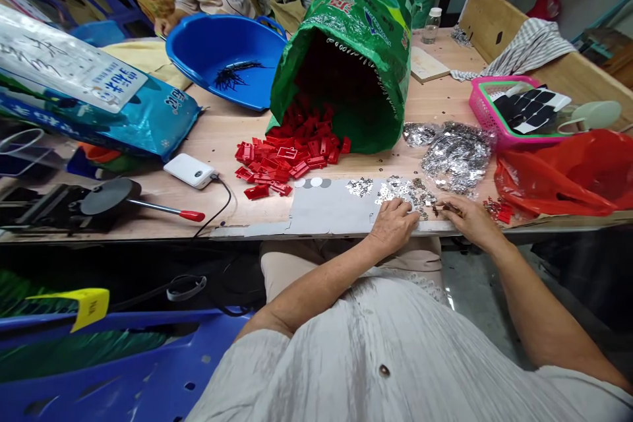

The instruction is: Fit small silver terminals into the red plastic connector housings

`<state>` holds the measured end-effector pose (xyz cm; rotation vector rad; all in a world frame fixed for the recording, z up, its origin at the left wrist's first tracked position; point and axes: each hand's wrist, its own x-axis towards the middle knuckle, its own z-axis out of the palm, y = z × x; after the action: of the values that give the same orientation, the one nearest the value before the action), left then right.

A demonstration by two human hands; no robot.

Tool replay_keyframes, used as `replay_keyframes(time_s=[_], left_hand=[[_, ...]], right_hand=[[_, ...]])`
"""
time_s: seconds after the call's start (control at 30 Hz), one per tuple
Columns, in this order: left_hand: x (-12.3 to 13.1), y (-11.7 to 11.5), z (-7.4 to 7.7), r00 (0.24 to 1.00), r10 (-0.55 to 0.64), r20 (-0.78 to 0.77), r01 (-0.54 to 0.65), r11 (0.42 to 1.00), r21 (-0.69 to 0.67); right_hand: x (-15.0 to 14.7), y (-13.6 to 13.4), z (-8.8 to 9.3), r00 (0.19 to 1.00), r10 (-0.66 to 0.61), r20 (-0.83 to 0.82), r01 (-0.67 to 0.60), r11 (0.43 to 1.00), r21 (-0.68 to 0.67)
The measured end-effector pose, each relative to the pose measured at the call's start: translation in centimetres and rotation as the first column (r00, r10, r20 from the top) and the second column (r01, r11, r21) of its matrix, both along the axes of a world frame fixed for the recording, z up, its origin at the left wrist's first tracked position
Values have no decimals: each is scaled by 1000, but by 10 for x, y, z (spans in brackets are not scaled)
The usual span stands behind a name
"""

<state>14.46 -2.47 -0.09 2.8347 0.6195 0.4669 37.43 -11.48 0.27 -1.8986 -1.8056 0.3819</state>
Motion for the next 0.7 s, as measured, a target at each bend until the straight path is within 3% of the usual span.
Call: replay_keyframes(time_s=[0.33,0.47,0.7], left_hand=[[-17,2,-1,994,81,76,-77,996,-54],[-23,8,-2,980,135,146,-126,990,-67],[-28,13,-6,957,181,229,-174,984,-49]], right_hand=[[2,6,-8,996,78,47,-77,997,-29],[0,3,-8,994,-2,112,2,1000,3],[-30,-5,-6,956,-105,272,81,992,98]])
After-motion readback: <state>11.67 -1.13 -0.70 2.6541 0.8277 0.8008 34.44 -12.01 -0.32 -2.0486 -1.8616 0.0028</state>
